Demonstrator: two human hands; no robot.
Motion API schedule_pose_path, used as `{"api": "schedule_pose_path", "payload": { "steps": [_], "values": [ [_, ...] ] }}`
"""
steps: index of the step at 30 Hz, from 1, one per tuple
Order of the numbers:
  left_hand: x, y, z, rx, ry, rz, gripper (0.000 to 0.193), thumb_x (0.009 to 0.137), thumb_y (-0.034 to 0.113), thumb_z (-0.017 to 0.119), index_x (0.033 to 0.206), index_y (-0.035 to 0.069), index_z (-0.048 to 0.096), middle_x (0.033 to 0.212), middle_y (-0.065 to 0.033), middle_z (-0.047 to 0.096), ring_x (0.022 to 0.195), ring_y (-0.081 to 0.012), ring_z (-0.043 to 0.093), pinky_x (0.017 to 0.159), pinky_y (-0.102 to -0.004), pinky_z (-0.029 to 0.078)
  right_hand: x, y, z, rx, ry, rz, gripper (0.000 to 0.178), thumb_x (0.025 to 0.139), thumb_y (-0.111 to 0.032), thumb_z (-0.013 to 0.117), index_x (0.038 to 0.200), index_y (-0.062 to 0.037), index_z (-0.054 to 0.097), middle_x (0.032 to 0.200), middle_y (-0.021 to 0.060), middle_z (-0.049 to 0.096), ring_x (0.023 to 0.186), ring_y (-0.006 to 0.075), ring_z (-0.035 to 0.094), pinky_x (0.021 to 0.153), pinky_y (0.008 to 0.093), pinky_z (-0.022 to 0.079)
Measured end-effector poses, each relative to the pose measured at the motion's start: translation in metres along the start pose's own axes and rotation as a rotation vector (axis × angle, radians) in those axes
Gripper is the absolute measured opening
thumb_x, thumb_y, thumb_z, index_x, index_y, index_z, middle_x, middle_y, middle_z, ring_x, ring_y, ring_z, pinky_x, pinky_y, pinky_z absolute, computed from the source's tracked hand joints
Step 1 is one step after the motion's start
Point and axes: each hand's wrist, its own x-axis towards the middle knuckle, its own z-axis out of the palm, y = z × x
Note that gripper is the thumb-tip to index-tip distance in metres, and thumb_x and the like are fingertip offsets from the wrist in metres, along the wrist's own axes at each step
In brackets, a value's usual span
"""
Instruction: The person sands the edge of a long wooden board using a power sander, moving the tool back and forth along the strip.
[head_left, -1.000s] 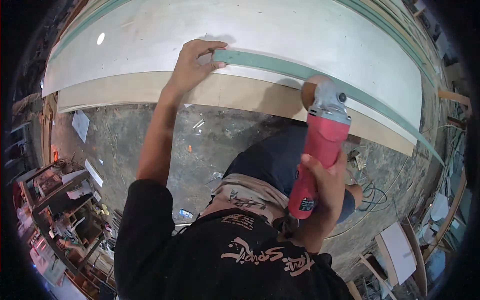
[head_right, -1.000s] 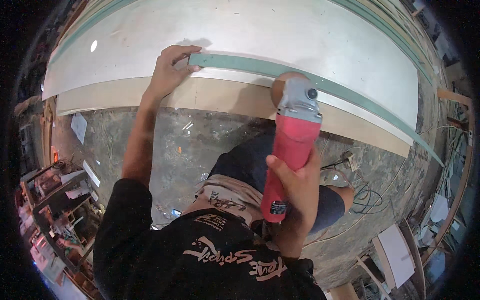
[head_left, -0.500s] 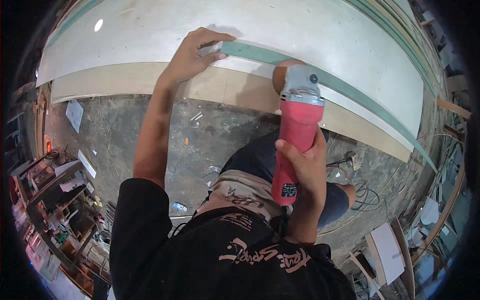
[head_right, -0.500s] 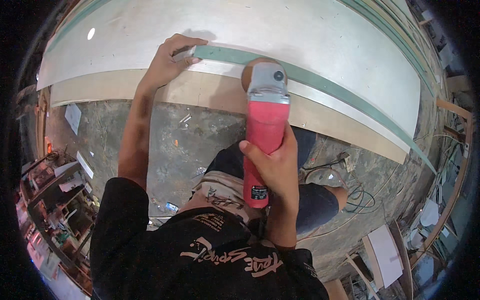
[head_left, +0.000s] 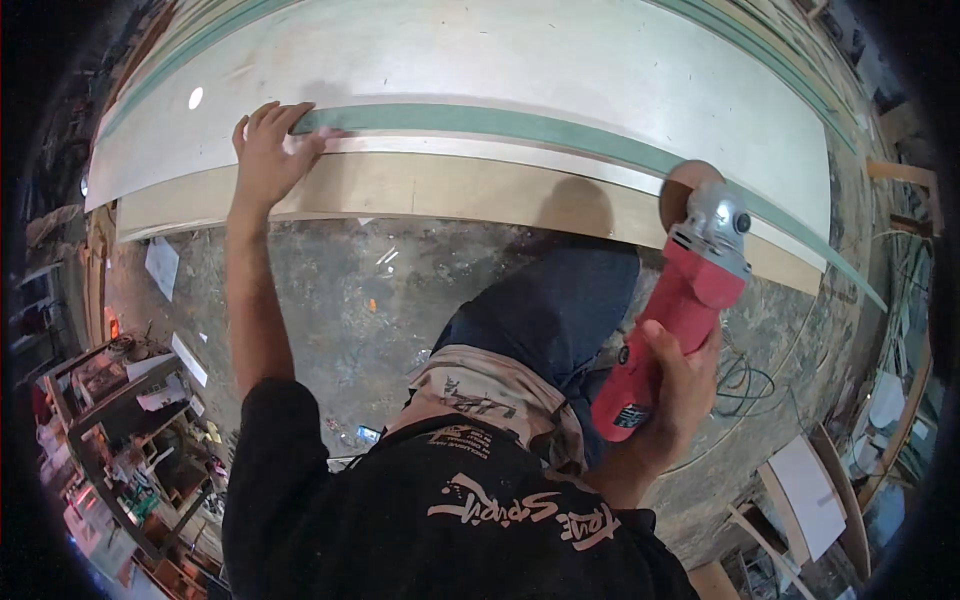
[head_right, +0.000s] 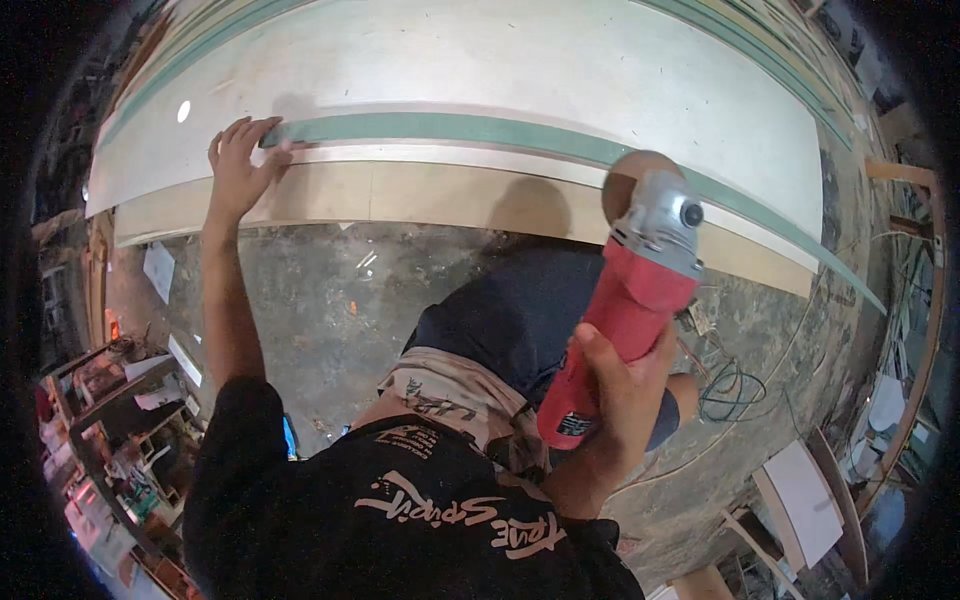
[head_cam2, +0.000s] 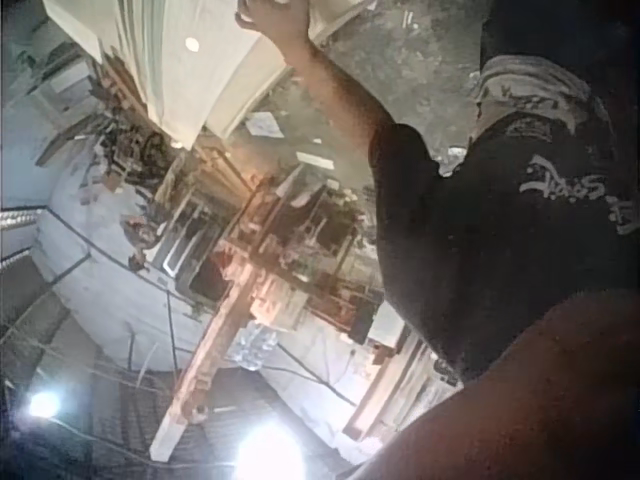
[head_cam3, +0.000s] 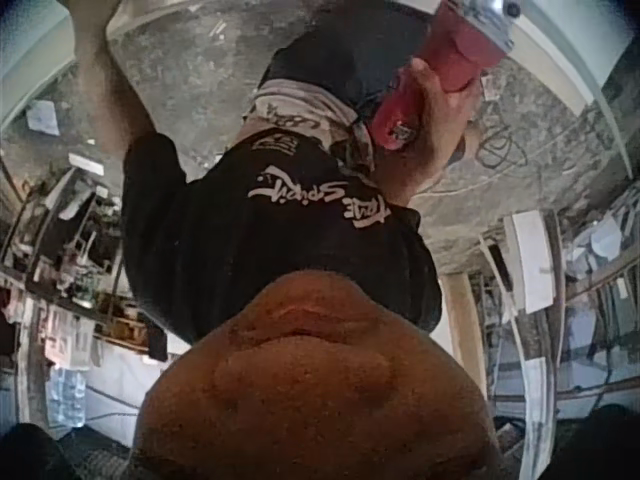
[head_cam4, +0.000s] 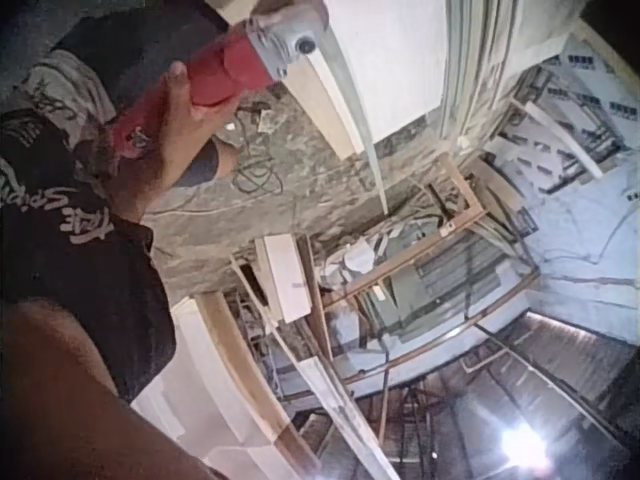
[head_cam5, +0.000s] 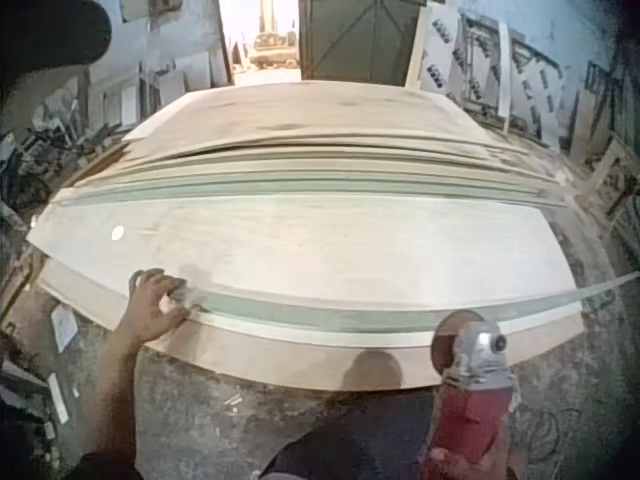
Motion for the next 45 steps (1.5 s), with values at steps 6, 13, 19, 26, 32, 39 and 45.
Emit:
{"api": "schedule_pose_path", "payload": {
  "steps": [6, 13, 19, 26, 32, 39, 45],
  "values": [
    [0.004, 0.025, -0.004, 0.023, 0.157, -0.056, 0.052, 0.095, 0.041, 0.074, 0.139, 0.016, 0.065, 0.141, -0.0098, 0.067, 0.14, -0.0325, 0.054, 0.121, -0.058, 0.028, -0.009, 0.001, -0.017, 0.048, 0.038, 0.063, 0.082, 0.078, -0.03, 0.092, 0.141, 0.0028, 0.052, 0.119, 0.0147, 0.064, 0.1, 0.024, 0.066, 0.092, 0.0357, 0.052],
    [0.028, 0.174, 0.021, -0.289, 0.2, 0.324, 0.046, 0.101, 0.036, 0.067, 0.139, 0.01, 0.064, 0.143, -0.0143, 0.063, 0.138, -0.0369, 0.053, 0.124, -0.0547, 0.033, -0.019, 0.028, -0.055, -0.1, 0.057, -0.034, 0.089, 0.073, -0.043, 0.092, 0.14, 0.004, 0.058, 0.126, 0.0182, 0.066, 0.111, 0.0312, 0.064, 0.102, 0.0395, 0.048],
    [0.037, 0.183, 0.058, -0.334, 0.156, 0.161, 0.049, 0.094, 0.043, 0.074, 0.131, 0.01, 0.068, 0.123, -0.0119, 0.067, 0.124, -0.0325, 0.058, 0.116, -0.0539, 0.035, -0.031, 0.054, -0.083, 0.067, 0.185, 0.015, 0.095, 0.072, -0.043, 0.093, 0.144, 0.0043, 0.052, 0.126, 0.0182, 0.064, 0.11, 0.028, 0.063, 0.101, 0.0392, 0.049],
    [0.038, 0.179, 0.058, -0.396, 0.214, 0.173, 0.046, 0.095, 0.041, 0.072, 0.127, 0.008, 0.068, 0.125, -0.0128, 0.065, 0.125, -0.0334, 0.057, 0.113, -0.0499, 0.035, -0.029, 0.063, -0.129, 0.227, 0.149, 0.016, 0.086, 0.08, -0.027, 0.089, 0.148, 0.0039, 0.046, 0.115, 0.0161, 0.064, 0.097, 0.0269, 0.068, 0.085, 0.039, 0.057],
    [0.046, 0.182, 0.064, -0.391, 0.196, 0.157, 0.056, 0.092, 0.053, 0.072, 0.125, 0.008, 0.069, 0.122, -0.0127, 0.065, 0.123, -0.0331, 0.058, 0.113, -0.0509, 0.034, -0.014, 0.062, -0.152, 0.236, 0.163, -0.019, 0.078, 0.083, -0.025, 0.087, 0.145, 0.0024, 0.048, 0.11, 0.0139, 0.066, 0.09, 0.0249, 0.068, 0.077, 0.0378, 0.058],
    [0.042, 0.168, 0.062, -0.353, 0.246, 0.106, 0.056, 0.088, 0.054, 0.078, 0.118, 0.008, 0.071, 0.116, -0.0146, 0.067, 0.114, -0.0355, 0.061, 0.105, -0.0508, 0.042, 0.023, 0.063, -0.173, 0.186, 0.113, -0.092, 0.066, 0.085, -0.029, 0.088, 0.133, 0.0023, 0.056, 0.099, 0.0102, 0.068, 0.079, 0.0226, 0.067, 0.073, 0.0361, 0.056],
    [0.042, 0.185, 0.067, -0.424, 0.216, 0.126, 0.049, 0.085, 0.049, 0.079, 0.112, 0.008, 0.073, 0.119, -0.0179, 0.068, 0.119, -0.0385, 0.06, 0.109, -0.0534, 0.041, 0.034, 0.074, -0.165, 0.024, 0.151, -0.017, 0.049, 0.091, -0.04, 0.082, 0.114, 0.0002, 0.065, 0.088, 0.0075, 0.067, 0.076, 0.0213, 0.065, 0.071, 0.0352, 0.054]
  ]
}}
